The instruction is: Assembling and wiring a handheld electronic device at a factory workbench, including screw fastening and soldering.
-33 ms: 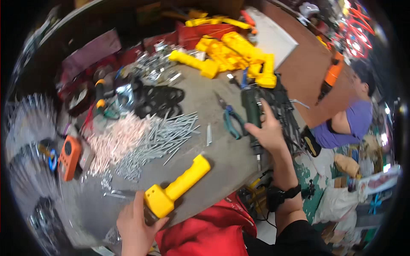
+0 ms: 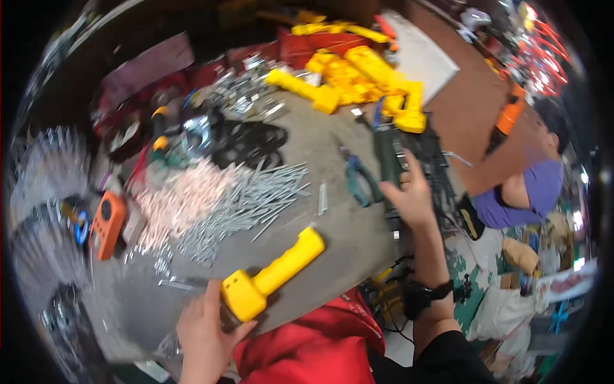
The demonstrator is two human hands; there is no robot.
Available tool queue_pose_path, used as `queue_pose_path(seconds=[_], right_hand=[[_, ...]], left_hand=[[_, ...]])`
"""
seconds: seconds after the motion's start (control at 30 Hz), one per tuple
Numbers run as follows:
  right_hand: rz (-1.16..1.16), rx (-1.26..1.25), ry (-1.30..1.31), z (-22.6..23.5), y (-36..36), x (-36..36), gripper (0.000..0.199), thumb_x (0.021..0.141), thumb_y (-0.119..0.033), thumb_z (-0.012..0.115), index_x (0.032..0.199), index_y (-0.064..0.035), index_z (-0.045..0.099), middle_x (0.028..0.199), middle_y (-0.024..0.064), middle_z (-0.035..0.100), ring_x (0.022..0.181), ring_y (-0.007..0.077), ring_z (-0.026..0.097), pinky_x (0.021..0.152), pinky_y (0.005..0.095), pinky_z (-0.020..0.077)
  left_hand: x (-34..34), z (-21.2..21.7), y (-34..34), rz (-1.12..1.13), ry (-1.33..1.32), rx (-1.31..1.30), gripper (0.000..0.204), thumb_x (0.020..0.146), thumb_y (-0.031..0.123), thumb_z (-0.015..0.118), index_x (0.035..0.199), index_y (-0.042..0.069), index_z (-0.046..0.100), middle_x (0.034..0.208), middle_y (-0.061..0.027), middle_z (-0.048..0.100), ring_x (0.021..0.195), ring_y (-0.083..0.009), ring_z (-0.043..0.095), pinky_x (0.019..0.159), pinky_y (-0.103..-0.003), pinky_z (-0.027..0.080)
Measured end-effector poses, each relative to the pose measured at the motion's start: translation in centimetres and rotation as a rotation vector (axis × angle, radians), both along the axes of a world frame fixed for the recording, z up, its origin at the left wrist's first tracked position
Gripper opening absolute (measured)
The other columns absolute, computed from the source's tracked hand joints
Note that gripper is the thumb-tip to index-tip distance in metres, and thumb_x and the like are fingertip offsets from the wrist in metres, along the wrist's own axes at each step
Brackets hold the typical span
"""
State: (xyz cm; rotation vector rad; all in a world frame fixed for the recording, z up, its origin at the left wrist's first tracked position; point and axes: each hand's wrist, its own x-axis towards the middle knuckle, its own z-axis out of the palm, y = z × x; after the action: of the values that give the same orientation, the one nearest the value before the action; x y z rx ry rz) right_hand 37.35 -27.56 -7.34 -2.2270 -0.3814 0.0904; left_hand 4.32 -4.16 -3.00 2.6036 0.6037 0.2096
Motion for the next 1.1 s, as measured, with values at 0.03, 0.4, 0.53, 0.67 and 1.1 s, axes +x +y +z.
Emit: queue_pose_path(seconds=[0.03, 0.4, 0.53, 0.67, 1.1], right_hand=[[0.035, 0.231, 0.025, -1.0, -0.2, 0.2, 0.083, 0.081, -0.034, 0.07, 0.146, 0.0024, 0.034, 0.103, 0.0181, 0.064, 0.093, 0.0284, 0.066, 0.078, 0.0372, 0.0527], [0.316, 1.37, 0.912, 4.1, 11.1, -7.1, 0.051, 0.097, -0.046, 0.047, 0.116, 0.0007, 0.05, 0.082, 0.0057, 0.054, 0.079, 0.0218, 0.054, 0.086, 0.0394, 0.0458], [0.143, 1.497, 0.844, 2.3, 10.4, -7.7, 0.05, 0.096, -0.047, 0.046, 0.112, 0.0, 0.05, 0.08, 0.0055, 0.053, 0.077, 0.0212, 0.053, 0.086, 0.0395, 0.046], [0.151, 1.505, 0.841, 2.2, 10.7, -8.4, 0.048, 0.095, -0.047, 0.046, 0.108, -0.0008, 0.052, 0.079, 0.0057, 0.054, 0.077, 0.0221, 0.054, 0.088, 0.0403, 0.046], [0.144, 1.514, 0.88, 1.6, 11.0, -8.6, 0.044, 0.094, -0.043, 0.051, 0.107, -0.0011, 0.052, 0.078, 0.0053, 0.055, 0.082, 0.0215, 0.057, 0.091, 0.0389, 0.0454]], left_hand=[[0.4, -0.1, 0.7, -0.063, -0.002, 0.007, 0.086, 0.059, 0.029, 0.088, 0.129, -0.001, 0.049, 0.089, -0.0157, 0.061, 0.08, -0.0363, 0.061, 0.07, -0.044, 0.048], [0.9, -1.0, 1.1, -0.043, -0.051, 0.034, 0.089, 0.053, 0.022, 0.089, 0.13, 0.002, 0.05, 0.084, -0.0115, 0.06, 0.076, -0.0296, 0.061, 0.067, -0.039, 0.048], [0.7, -0.9, 1.0, -0.056, -0.044, 0.026, 0.089, 0.053, 0.022, 0.09, 0.13, 0.002, 0.051, 0.084, -0.0113, 0.06, 0.076, -0.0297, 0.061, 0.067, -0.039, 0.048], [0.6, -0.9, 1.0, -0.063, -0.033, 0.021, 0.089, 0.053, 0.023, 0.09, 0.131, 0.002, 0.05, 0.085, -0.0123, 0.061, 0.075, -0.0301, 0.061, 0.068, -0.039, 0.049], [0.8, -0.5, 0.7, -0.007, 0.024, -0.022, 0.088, 0.053, 0.018, 0.093, 0.128, -0.002, 0.051, 0.109, -0.0195, 0.065, 0.098, -0.0376, 0.065, 0.086, -0.04, 0.051]])
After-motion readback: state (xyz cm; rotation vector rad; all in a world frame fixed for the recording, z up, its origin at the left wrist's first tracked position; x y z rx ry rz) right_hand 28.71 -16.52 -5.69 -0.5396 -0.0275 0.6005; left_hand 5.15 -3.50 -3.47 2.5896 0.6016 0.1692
